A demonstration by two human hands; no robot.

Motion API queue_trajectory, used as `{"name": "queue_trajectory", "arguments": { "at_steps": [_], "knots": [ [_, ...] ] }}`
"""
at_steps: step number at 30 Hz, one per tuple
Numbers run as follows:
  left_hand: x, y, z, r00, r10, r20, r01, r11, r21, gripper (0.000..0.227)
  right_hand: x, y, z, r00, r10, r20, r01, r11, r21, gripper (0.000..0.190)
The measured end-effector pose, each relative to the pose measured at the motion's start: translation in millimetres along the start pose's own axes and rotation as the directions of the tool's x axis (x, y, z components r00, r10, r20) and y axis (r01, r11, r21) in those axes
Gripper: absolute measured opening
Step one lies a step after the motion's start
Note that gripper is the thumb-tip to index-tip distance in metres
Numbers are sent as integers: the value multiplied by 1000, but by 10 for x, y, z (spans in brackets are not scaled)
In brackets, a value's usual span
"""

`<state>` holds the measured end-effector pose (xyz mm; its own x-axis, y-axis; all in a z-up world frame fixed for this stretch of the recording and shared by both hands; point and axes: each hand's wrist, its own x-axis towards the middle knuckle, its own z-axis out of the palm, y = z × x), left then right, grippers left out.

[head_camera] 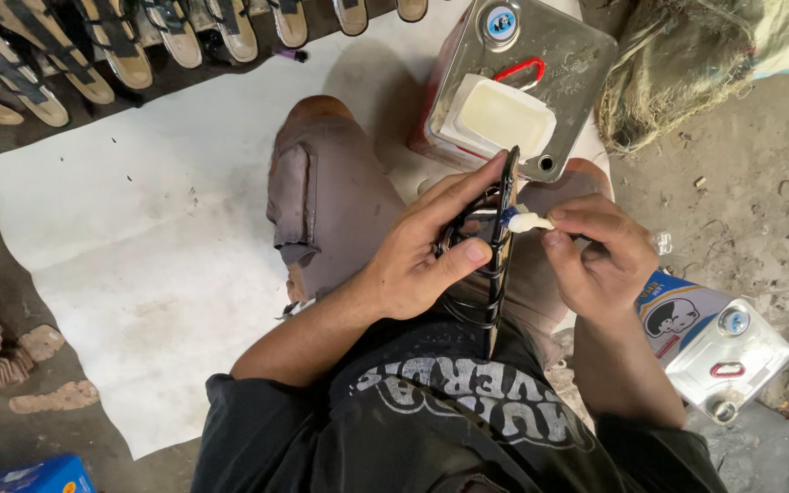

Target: The person sits on the floor and applies a white adhesive to the straps of a wooden sandal using a toothbrush. They repeatedly dip the brush into a container and spread the glue along the black straps, then place the finished sandal on a nearby shelf.

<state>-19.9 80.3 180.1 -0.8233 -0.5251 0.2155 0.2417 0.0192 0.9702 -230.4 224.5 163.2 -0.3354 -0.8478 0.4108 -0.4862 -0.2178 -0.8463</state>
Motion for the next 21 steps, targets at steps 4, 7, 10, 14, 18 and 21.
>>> {"name": "queue_trajectory", "arguments": {
  "at_steps": [4, 7, 10, 14, 18, 21],
  "knots": [
    [7, 33, 33, 999, -35, 14, 36, 998, -50, 69, 10, -14, -21, 1000, 8, 26, -8, 1000, 8, 16],
    [4, 53, 61, 998, -57, -1, 57, 996, -70, 67, 42, -32, -24, 999, -40, 29, 40, 999, -7, 15],
    [0, 60, 79, 997, -75, -33, 73, 995, -66, 65, 76, -61, -52, 994, -101, 37, 104, 987, -124, 15],
    [18, 38, 63, 993, -89, -74, 86, 995, -43, 64, 105, -104, -106, 990, -121, 70, 131, 979, -154, 13],
    [9, 32, 73, 992, -111, -55, 108, 993, -44, 64, 89, -137, -149, 993, -90, 72, 103, 972, -212, 13],
    [8, 32, 92, 990, -135, -45, 132, 989, -61, 64, 59, -160, -164, 997, -59, 56, 71, 966, -249, 13]
  ]
}}
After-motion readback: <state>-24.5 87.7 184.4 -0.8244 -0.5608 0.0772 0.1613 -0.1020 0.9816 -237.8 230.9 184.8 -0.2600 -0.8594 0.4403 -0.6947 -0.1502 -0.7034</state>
